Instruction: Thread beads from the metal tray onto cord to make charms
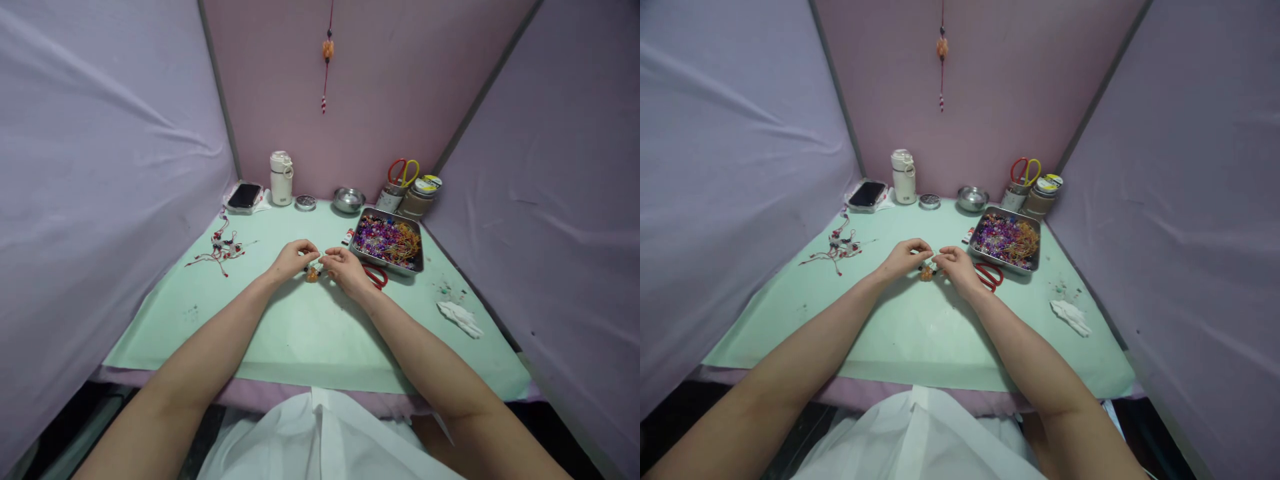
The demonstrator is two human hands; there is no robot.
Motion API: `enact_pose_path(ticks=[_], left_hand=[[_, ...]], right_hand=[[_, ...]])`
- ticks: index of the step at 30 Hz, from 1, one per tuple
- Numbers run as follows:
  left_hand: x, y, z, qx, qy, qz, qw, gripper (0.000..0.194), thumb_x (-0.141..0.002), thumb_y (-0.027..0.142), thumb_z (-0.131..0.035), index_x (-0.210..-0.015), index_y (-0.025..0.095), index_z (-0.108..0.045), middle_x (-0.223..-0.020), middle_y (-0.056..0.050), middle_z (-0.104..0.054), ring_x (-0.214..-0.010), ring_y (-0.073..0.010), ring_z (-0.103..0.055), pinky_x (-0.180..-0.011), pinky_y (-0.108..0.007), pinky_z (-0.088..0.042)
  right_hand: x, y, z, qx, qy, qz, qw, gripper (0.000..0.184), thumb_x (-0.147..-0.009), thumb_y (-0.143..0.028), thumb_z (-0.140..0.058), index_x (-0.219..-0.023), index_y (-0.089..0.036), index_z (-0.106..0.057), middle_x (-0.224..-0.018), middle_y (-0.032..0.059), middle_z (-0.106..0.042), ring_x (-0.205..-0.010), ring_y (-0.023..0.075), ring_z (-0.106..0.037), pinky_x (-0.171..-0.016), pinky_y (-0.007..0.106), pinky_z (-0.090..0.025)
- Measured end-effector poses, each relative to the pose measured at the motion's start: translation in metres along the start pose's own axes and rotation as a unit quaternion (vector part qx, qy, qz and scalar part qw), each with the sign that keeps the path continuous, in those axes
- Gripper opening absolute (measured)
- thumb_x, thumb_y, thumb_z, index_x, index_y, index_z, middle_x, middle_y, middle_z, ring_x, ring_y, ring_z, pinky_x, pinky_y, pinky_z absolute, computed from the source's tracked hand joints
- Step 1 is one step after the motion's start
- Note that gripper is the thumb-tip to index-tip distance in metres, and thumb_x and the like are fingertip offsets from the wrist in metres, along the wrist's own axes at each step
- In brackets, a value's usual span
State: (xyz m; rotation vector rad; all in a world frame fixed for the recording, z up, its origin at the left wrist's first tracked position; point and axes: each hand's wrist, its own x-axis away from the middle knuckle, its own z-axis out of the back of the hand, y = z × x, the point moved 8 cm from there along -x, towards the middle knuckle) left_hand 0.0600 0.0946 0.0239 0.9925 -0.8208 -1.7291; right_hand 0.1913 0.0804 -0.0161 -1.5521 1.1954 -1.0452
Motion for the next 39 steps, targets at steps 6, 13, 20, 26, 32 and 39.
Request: enact_pose_path(ticks=[6, 13, 20, 26, 32, 39], left_hand=[[-0.002, -0.005, 0.006, -0.05, 0.037, -0.008, 0.998, 0.013, -0.075, 0.031, -0.059, -0.072, 0.019, -0.063, -0.076, -0.003, -0.064, -0.075, -0.0167, -0.056, -0.075, -0.031, -0.043], [-0.001, -0.007, 0.005, -0.11, 0.037, -0.011, 0.993, 0.013, -0.076, 0.033, -0.058, -0.077, 0.02, -0.062, -0.083, -0.003, -0.062, -0.077, -0.0168, -0.054, -0.076, -0.031, -0.042], [0.013, 0.026, -0.015, -0.232, -0.096, -0.083, 0.964, 0.026, -0.075, 0.044, -0.061, -0.082, 0.02, -0.06, -0.083, -0.003, -0.054, -0.074, -0.0168, -0.051, -0.071, -0.03, -0.039], [0.019, 0.03, -0.026, -0.25, -0.16, -0.097, 0.95, 0.023, -0.073, 0.036, -0.063, -0.089, 0.02, -0.066, -0.081, -0.006, -0.062, -0.083, -0.0218, -0.055, -0.073, -0.03, -0.038], [0.022, 0.024, -0.022, -0.147, -0.213, -0.015, 0.966, 0.033, -0.077, 0.046, -0.056, -0.091, 0.019, -0.07, -0.068, -0.002, -0.064, -0.064, -0.0164, -0.055, -0.063, -0.028, -0.039], [0.011, 0.022, -0.002, -0.165, -0.097, 0.0, 0.982, 0.035, -0.078, 0.051, -0.05, -0.075, 0.019, -0.064, -0.065, -0.001, -0.058, -0.061, -0.0142, -0.048, -0.06, -0.028, -0.036]], right_hand=[[0.002, -0.01, -0.002, -0.104, -0.019, -0.047, 0.993, 0.038, -0.055, -0.019, -0.076, -0.087, -0.02, -0.056, -0.068, -0.0029, -0.059, -0.059, 0.0084, -0.048, -0.047, 0.02, -0.03], [-0.002, -0.016, 0.011, -0.112, 0.016, -0.029, 0.993, 0.035, -0.054, -0.021, -0.075, -0.084, -0.022, -0.056, -0.069, -0.0039, -0.057, -0.063, 0.0097, -0.049, -0.048, 0.02, -0.032], [-0.007, -0.013, 0.025, -0.054, 0.073, -0.002, 0.996, 0.031, -0.055, -0.025, -0.072, -0.08, -0.022, -0.054, -0.069, -0.003, -0.055, -0.061, 0.0111, -0.046, -0.048, 0.023, -0.03], [-0.01, -0.013, 0.031, -0.051, 0.091, 0.008, 0.995, 0.033, -0.055, -0.026, -0.071, -0.083, -0.022, -0.053, -0.07, -0.0034, -0.053, -0.063, 0.0104, -0.046, -0.049, 0.022, -0.03], [-0.01, -0.013, 0.033, -0.044, 0.099, 0.011, 0.994, 0.034, -0.055, -0.025, -0.071, -0.083, -0.021, -0.053, -0.069, -0.0043, -0.051, -0.062, 0.0092, -0.044, -0.05, 0.022, -0.031], [-0.01, -0.015, 0.029, 0.015, 0.085, 0.028, 0.996, 0.031, -0.056, -0.029, -0.07, -0.081, -0.022, -0.053, -0.069, -0.0043, -0.052, -0.063, 0.0108, -0.047, -0.052, 0.023, -0.033]])
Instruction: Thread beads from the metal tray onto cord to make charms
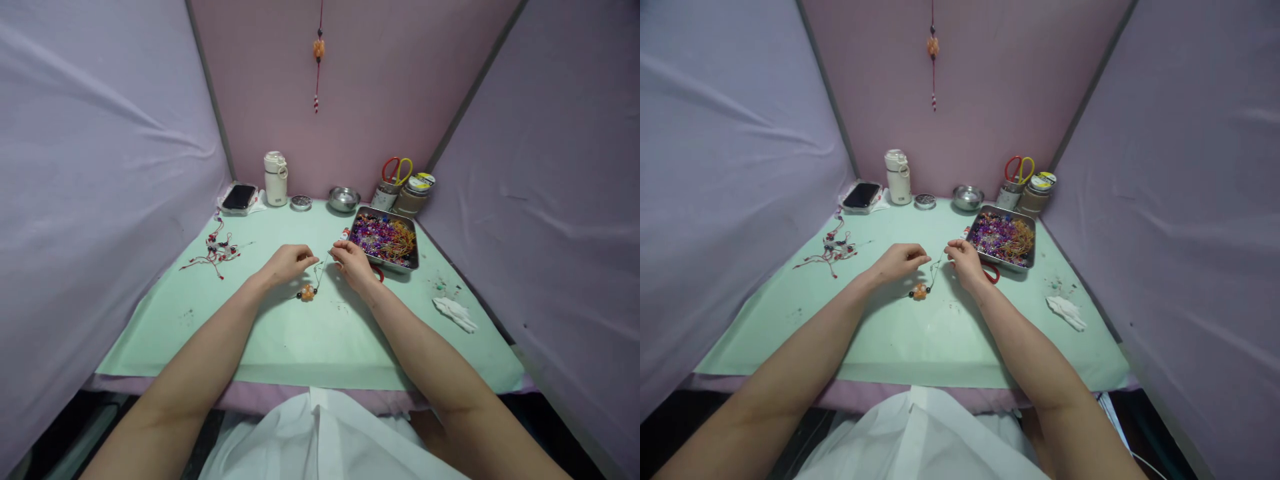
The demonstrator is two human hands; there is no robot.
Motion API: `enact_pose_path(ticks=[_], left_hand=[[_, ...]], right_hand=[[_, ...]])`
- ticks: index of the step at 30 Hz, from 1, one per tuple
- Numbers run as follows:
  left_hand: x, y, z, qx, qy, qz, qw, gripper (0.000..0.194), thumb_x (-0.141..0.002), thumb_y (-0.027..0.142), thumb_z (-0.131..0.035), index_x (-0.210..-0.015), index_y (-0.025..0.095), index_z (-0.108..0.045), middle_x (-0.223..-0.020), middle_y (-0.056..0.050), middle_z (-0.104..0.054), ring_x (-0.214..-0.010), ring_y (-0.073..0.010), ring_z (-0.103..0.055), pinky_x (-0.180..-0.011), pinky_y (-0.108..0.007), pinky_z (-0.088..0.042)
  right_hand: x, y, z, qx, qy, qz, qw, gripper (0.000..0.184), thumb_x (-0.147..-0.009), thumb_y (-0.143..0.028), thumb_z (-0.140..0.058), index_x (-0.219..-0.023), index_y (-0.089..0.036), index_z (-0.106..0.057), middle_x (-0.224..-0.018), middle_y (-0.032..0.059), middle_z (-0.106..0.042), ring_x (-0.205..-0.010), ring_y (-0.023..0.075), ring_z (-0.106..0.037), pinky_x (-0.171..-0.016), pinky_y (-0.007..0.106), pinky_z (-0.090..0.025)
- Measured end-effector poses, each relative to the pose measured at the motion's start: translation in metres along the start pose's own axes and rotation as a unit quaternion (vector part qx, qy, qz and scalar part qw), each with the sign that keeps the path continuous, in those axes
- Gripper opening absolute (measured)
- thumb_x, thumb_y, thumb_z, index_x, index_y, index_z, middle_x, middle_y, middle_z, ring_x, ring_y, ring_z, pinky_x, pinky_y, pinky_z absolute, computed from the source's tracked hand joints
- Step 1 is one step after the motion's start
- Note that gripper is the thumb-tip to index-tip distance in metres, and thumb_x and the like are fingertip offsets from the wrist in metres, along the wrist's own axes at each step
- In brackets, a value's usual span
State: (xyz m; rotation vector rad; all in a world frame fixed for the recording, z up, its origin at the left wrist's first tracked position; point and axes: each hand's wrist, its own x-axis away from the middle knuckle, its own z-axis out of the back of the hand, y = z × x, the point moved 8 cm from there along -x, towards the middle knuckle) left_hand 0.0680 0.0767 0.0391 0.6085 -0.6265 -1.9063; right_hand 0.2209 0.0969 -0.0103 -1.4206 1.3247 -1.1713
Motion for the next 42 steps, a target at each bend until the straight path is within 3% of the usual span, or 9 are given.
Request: enact_pose_path(ticks=[7, 11, 17, 20, 22, 26, 30, 34, 42], left_hand=[[0.014, 0.006, -0.024, -0.004, -0.155, 0.014, 0.988, 0.039, -0.05, 0.044, -0.073, -0.078, 0.021, -0.057, -0.075, 0.0, -0.057, -0.062, -0.0146, -0.048, -0.055, -0.025, -0.034], [0.016, -0.005, -0.027, -0.014, -0.2, 0.01, 0.98, 0.019, -0.056, 0.025, -0.063, -0.074, 0.022, -0.06, -0.073, 0.0, -0.058, -0.063, -0.0149, -0.05, -0.056, -0.025, -0.035], [0.004, -0.021, 0.003, -0.144, -0.057, 0.034, 0.987, 0.036, -0.062, 0.025, -0.063, -0.098, 0.023, -0.064, -0.107, -0.009, -0.059, -0.104, -0.0285, -0.05, -0.084, -0.037, -0.038], [0.003, -0.004, 0.007, -0.059, 0.009, -0.007, 0.998, 0.044, -0.072, 0.039, -0.06, -0.113, 0.022, -0.057, -0.119, -0.009, -0.056, -0.108, -0.0259, -0.049, -0.086, -0.036, -0.04], [0.002, 0.006, 0.003, 0.02, 0.039, -0.014, 0.999, 0.04, -0.079, 0.04, -0.054, -0.114, 0.02, -0.056, -0.116, -0.009, -0.059, -0.09, -0.0192, -0.056, -0.08, -0.033, -0.043], [0.0, 0.005, -0.025, 0.185, 0.004, 0.029, 0.982, 0.033, -0.085, 0.038, -0.047, -0.113, 0.022, -0.052, -0.113, -0.008, -0.062, -0.065, -0.0112, -0.057, -0.063, -0.028, -0.045], [-0.004, -0.014, -0.038, 0.246, 0.018, 0.084, 0.965, 0.027, -0.086, 0.037, -0.044, -0.103, 0.018, -0.053, -0.08, -0.005, -0.066, -0.06, -0.0119, -0.057, -0.06, -0.027, -0.045], [-0.006, -0.02, -0.035, 0.18, 0.046, 0.076, 0.98, 0.019, -0.081, 0.035, -0.048, -0.085, 0.018, -0.057, -0.07, -0.001, -0.062, -0.06, -0.012, -0.053, -0.059, -0.026, -0.04], [-0.004, -0.016, -0.027, 0.138, 0.09, 0.064, 0.984, 0.021, -0.074, 0.035, -0.053, -0.078, 0.017, -0.064, -0.063, 0.001, -0.056, -0.058, -0.0118, -0.046, -0.057, -0.026, -0.034]], right_hand=[[-0.001, -0.001, 0.002, 0.018, 0.003, 0.016, 1.0, 0.03, -0.058, -0.03, -0.069, -0.082, -0.022, -0.055, -0.069, -0.004, -0.052, -0.064, 0.0113, -0.048, -0.052, 0.023, -0.033], [-0.002, -0.001, 0.002, 0.031, 0.003, 0.02, 0.999, 0.028, -0.059, -0.03, -0.068, -0.082, -0.022, -0.055, -0.067, -0.0042, -0.05, -0.063, 0.0114, -0.048, -0.051, 0.023, -0.032], [0.001, -0.001, -0.003, 0.07, -0.02, 0.029, 0.997, 0.024, -0.061, -0.027, -0.066, -0.082, -0.021, -0.056, -0.066, -0.0043, -0.052, -0.06, 0.0108, -0.047, -0.05, 0.023, -0.031], [0.006, -0.003, -0.01, 0.098, -0.05, 0.039, 0.993, 0.024, -0.062, -0.028, -0.066, -0.083, -0.021, -0.056, -0.065, -0.0046, -0.053, -0.057, 0.0103, -0.046, -0.051, 0.024, -0.031], [0.01, -0.005, -0.017, 0.118, -0.081, 0.049, 0.988, 0.026, -0.063, -0.031, -0.067, -0.085, -0.021, -0.056, -0.064, -0.0045, -0.055, -0.055, 0.01, -0.046, -0.051, 0.024, -0.031], [0.015, -0.008, -0.024, 0.135, -0.115, 0.062, 0.982, 0.029, -0.065, -0.037, -0.068, -0.084, -0.02, -0.054, -0.063, -0.0039, -0.057, -0.056, 0.0108, -0.049, -0.054, 0.024, -0.032], [0.015, -0.013, -0.023, 0.136, -0.115, 0.066, 0.982, 0.03, -0.065, -0.035, -0.069, -0.085, -0.021, -0.053, -0.067, -0.0015, -0.062, -0.062, 0.0133, -0.055, -0.059, 0.026, -0.036], [0.011, -0.016, -0.019, 0.14, -0.106, 0.081, 0.981, 0.027, -0.064, -0.03, -0.069, -0.085, -0.022, -0.054, -0.069, -0.0015, -0.062, -0.064, 0.014, -0.055, -0.061, 0.027, -0.038], [0.006, -0.018, -0.018, 0.195, -0.113, 0.161, 0.961, 0.021, -0.07, -0.028, -0.062, -0.089, -0.022, -0.054, -0.07, -0.0025, -0.059, -0.066, 0.0141, -0.053, -0.066, 0.03, -0.039]])
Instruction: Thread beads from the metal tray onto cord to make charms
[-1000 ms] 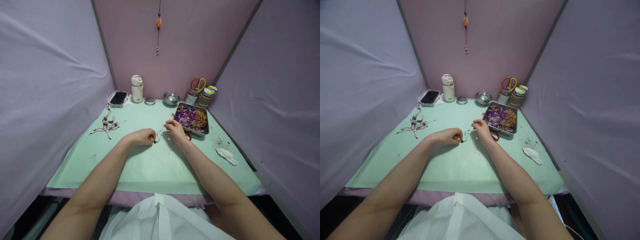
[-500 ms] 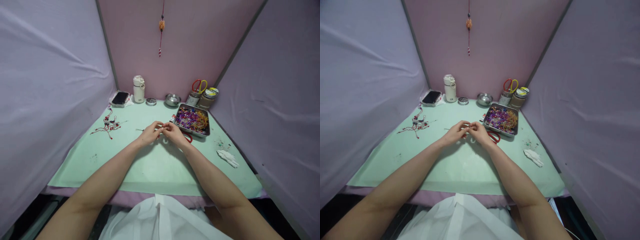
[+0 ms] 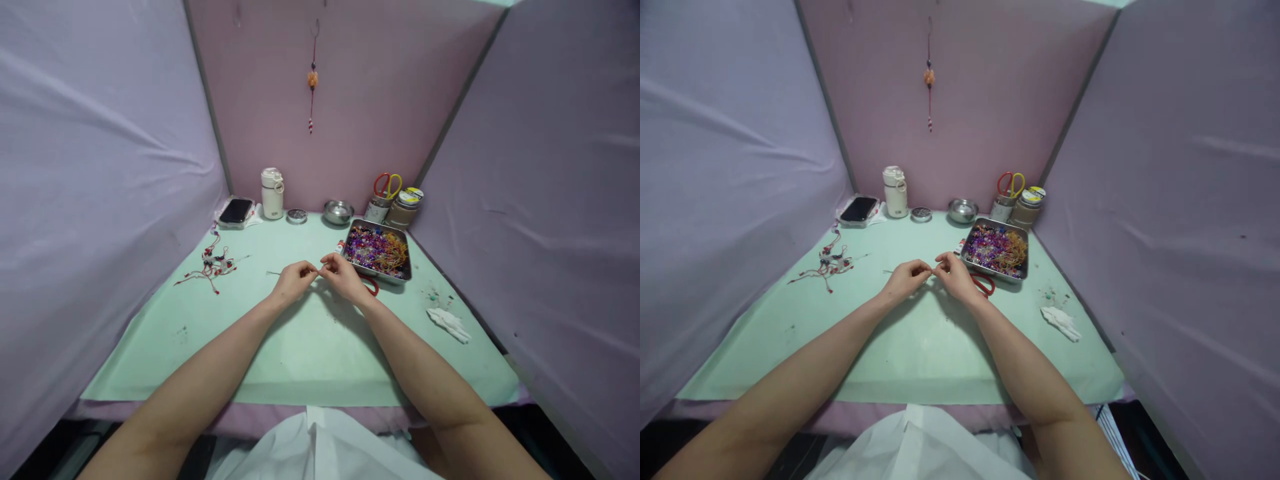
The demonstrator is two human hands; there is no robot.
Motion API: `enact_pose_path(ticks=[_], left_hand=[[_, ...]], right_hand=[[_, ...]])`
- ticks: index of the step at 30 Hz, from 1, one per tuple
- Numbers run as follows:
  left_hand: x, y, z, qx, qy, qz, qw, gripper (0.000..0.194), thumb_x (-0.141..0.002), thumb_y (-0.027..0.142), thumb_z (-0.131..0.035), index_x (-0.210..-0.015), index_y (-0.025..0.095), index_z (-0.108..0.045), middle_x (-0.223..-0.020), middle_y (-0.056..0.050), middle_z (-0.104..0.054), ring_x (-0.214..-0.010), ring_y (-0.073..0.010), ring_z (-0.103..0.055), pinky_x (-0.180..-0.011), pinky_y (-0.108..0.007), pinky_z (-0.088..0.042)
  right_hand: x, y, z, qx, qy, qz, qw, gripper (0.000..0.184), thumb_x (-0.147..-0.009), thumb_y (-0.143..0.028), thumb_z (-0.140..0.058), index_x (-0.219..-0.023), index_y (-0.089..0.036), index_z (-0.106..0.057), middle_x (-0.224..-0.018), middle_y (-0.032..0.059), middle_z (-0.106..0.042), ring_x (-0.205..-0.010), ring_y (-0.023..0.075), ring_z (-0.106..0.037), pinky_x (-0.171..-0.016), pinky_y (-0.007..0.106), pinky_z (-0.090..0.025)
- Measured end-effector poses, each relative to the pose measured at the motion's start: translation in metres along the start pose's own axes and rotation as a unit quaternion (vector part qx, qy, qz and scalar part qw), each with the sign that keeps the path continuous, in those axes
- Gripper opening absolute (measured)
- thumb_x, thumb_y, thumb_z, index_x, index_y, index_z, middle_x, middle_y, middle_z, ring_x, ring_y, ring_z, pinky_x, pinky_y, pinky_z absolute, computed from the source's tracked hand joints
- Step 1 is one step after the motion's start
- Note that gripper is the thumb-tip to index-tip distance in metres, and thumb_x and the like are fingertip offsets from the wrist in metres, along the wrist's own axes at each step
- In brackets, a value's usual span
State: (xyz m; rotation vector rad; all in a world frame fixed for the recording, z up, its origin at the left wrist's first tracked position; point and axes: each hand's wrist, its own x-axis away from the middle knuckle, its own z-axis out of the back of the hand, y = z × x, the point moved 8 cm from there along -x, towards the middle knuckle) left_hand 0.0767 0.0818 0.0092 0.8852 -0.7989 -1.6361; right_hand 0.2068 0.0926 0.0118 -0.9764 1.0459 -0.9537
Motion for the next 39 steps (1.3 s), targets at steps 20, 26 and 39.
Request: enact_pose_path(ticks=[20, 26, 39], left_hand=[[0.001, 0.002, 0.01, -0.002, 0.057, 0.016, 0.998, 0.031, -0.071, 0.041, -0.058, -0.078, 0.015, -0.072, -0.05, 0.005, -0.036, -0.052, -0.011, -0.033, -0.054, -0.026, -0.025], [0.001, 0.001, 0.01, -0.006, 0.056, 0.021, 0.998, 0.035, -0.07, 0.045, -0.058, -0.079, 0.015, -0.073, -0.05, 0.005, -0.035, -0.052, -0.0108, -0.03, -0.054, -0.026, -0.024], [0.005, 0.004, 0.011, 0.016, 0.066, 0.026, 0.997, 0.031, -0.071, 0.042, -0.058, -0.078, 0.015, -0.072, -0.049, 0.004, -0.039, -0.051, -0.0111, -0.033, -0.053, -0.025, -0.027]], right_hand=[[-0.005, 0.001, 0.0, 0.025, 0.009, 0.022, 0.999, 0.019, -0.073, -0.023, -0.055, -0.092, -0.02, -0.051, -0.071, -0.0029, -0.057, -0.067, 0.0135, -0.053, -0.065, 0.027, -0.04], [-0.006, 0.002, 0.002, 0.019, 0.022, 0.013, 0.999, 0.021, -0.074, -0.027, -0.057, -0.092, -0.02, -0.05, -0.068, -0.0038, -0.054, -0.065, 0.0133, -0.051, -0.062, 0.026, -0.04], [-0.012, -0.034, 0.05, 0.105, 0.034, 0.026, 0.994, 0.018, -0.078, -0.029, -0.055, -0.091, -0.017, -0.059, -0.087, 0.0029, -0.065, -0.079, 0.0152, -0.058, -0.074, 0.028, -0.044]])
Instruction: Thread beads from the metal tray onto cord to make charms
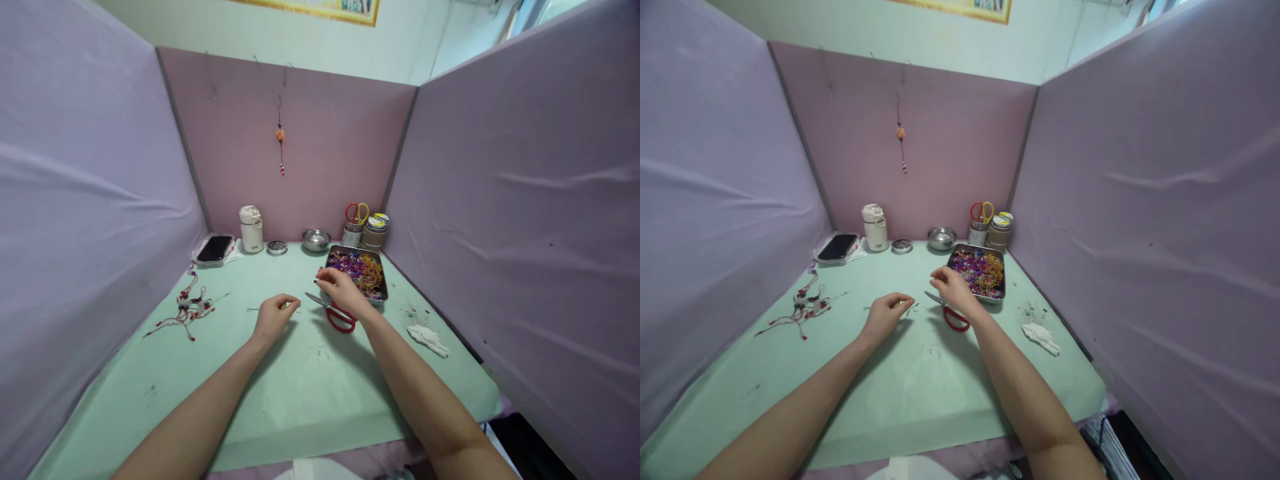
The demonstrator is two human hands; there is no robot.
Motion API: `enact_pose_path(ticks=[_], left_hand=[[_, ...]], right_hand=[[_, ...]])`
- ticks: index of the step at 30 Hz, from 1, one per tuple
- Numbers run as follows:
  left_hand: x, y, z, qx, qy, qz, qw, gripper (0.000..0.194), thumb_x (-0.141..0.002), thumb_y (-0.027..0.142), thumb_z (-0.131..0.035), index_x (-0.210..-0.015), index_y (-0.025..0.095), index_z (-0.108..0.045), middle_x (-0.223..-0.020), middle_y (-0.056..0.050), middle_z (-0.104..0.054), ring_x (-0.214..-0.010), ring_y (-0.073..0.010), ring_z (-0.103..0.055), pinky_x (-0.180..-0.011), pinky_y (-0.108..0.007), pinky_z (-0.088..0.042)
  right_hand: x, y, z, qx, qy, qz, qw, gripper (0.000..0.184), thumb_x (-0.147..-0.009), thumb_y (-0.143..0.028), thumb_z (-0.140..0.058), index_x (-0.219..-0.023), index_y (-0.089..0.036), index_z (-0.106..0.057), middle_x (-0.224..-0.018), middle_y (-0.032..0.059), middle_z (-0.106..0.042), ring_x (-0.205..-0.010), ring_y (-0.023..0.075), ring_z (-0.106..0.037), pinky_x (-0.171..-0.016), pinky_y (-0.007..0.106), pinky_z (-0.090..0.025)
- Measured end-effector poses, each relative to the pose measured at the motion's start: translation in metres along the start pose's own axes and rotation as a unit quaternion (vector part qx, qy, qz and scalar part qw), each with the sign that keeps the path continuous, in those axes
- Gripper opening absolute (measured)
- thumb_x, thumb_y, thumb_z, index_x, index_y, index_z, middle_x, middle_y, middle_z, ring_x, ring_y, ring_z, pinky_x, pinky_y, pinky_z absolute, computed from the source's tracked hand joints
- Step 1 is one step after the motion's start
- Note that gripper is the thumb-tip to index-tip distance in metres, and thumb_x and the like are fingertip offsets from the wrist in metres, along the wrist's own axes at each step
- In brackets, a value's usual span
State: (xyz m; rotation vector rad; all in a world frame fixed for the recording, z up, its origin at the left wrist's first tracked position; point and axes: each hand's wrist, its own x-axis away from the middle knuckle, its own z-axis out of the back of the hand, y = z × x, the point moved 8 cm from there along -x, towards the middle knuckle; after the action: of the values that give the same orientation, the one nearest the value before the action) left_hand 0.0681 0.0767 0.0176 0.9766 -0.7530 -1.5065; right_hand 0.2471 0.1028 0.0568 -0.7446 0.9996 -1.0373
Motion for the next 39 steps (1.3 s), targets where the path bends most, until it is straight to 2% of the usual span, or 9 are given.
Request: enact_pose_path(ticks=[5, 7, 9, 12, 15, 20, 26, 31, 39], left_hand=[[0.001, 0.0, -0.003, -0.01, -0.006, 0.002, 1.0, 0.03, -0.071, 0.042, -0.058, -0.076, 0.016, -0.071, -0.05, 0.005, -0.033, -0.052, -0.0108, -0.029, -0.053, -0.025, -0.025], [0.001, -0.001, -0.003, -0.012, -0.007, 0.004, 1.0, 0.03, -0.071, 0.043, -0.058, -0.076, 0.016, -0.071, -0.05, 0.006, -0.031, -0.051, -0.0108, -0.029, -0.053, -0.025, -0.024], [0.001, -0.001, -0.004, -0.014, -0.009, 0.002, 1.0, 0.03, -0.071, 0.043, -0.058, -0.077, 0.016, -0.071, -0.05, 0.006, -0.032, -0.051, -0.011, -0.029, -0.053, -0.025, -0.024], [0.001, -0.001, -0.005, -0.02, -0.01, -0.001, 1.0, 0.031, -0.071, 0.043, -0.058, -0.077, 0.016, -0.071, -0.049, 0.006, -0.03, -0.051, -0.011, -0.029, -0.053, -0.025, -0.024], [0.001, -0.001, -0.006, -0.024, -0.012, -0.001, 1.0, 0.031, -0.071, 0.043, -0.058, -0.077, 0.015, -0.071, -0.05, 0.006, -0.03, -0.051, -0.011, -0.029, -0.053, -0.025, -0.024], [0.002, -0.002, -0.007, -0.029, -0.014, -0.001, 0.999, 0.03, -0.071, 0.044, -0.058, -0.075, 0.016, -0.071, -0.049, 0.006, -0.031, -0.051, -0.0109, -0.029, -0.053, -0.025, -0.025], [0.002, -0.003, -0.009, -0.028, -0.018, -0.003, 0.999, 0.029, -0.071, 0.042, -0.058, -0.076, 0.017, -0.072, -0.048, 0.006, -0.03, -0.05, -0.0105, -0.029, -0.051, -0.025, -0.026], [0.002, 0.0, -0.007, -0.039, -0.017, -0.006, 0.999, 0.027, -0.071, 0.041, -0.058, -0.075, 0.017, -0.071, -0.048, 0.006, -0.032, -0.05, -0.0105, -0.03, -0.052, -0.025, -0.026], [0.003, -0.004, -0.009, -0.023, -0.021, 0.002, 1.0, 0.028, -0.071, 0.041, -0.057, -0.076, 0.017, -0.071, -0.049, 0.006, -0.029, -0.05, -0.0104, -0.029, -0.051, -0.025, -0.025]], right_hand=[[-0.026, 0.007, 0.072, 0.218, 0.043, -0.023, 0.975, 0.012, -0.076, -0.02, -0.057, -0.082, -0.017, -0.066, -0.082, 0.0037, -0.069, -0.074, 0.0158, -0.059, -0.07, 0.027, -0.042], [-0.037, 0.018, 0.081, 0.26, 0.023, -0.042, 0.964, 0.011, -0.074, -0.017, -0.058, -0.077, -0.016, -0.068, -0.079, 0.004, -0.069, -0.072, 0.0158, -0.059, -0.068, 0.026, -0.042], [-0.044, 0.033, 0.072, 0.243, -0.035, -0.065, 0.967, 0.012, -0.073, -0.015, -0.058, -0.076, -0.016, -0.069, -0.077, 0.0038, -0.069, -0.068, 0.0149, -0.059, -0.064, 0.024, -0.042], [-0.05, 0.053, 0.04, 0.136, -0.118, -0.089, 0.98, 0.017, -0.074, -0.014, -0.058, -0.084, -0.015, -0.072, -0.08, 0.0037, -0.071, -0.068, 0.0135, -0.061, -0.063, 0.021, -0.046], [-0.056, 0.072, 0.025, 0.129, -0.108, -0.122, 0.978, 0.021, -0.071, -0.012, -0.059, -0.087, -0.015, -0.073, -0.08, 0.0028, -0.072, -0.07, 0.0143, -0.064, -0.065, 0.021, -0.048], [-0.065, 0.093, 0.043, 0.196, -0.031, -0.152, 0.968, 0.029, -0.072, -0.007, -0.055, -0.096, -0.013, -0.071, -0.095, 0.0084, -0.072, -0.082, 0.0185, -0.066, -0.076, 0.026, -0.049], [-0.062, 0.088, 0.074, 0.284, 0.039, -0.151, 0.946, 0.035, -0.078, -0.011, -0.052, -0.11, -0.015, -0.065, -0.115, 0.0098, -0.066, -0.102, 0.0195, -0.061, -0.089, 0.027, -0.043], [-0.062, 0.083, 0.074, 0.342, 0.02, -0.136, 0.93, 0.023, -0.079, -0.017, -0.054, -0.096, -0.02, -0.07, -0.101, 0.0056, -0.07, -0.095, 0.0175, -0.062, -0.084, 0.024, -0.042], [-0.069, 0.08, 0.064, 0.442, -0.032, -0.164, 0.881, 0.015, -0.075, -0.015, -0.059, -0.08, -0.022, -0.071, -0.09, 0.0076, -0.071, -0.096, 0.025, -0.061, -0.09, 0.04, -0.035]])
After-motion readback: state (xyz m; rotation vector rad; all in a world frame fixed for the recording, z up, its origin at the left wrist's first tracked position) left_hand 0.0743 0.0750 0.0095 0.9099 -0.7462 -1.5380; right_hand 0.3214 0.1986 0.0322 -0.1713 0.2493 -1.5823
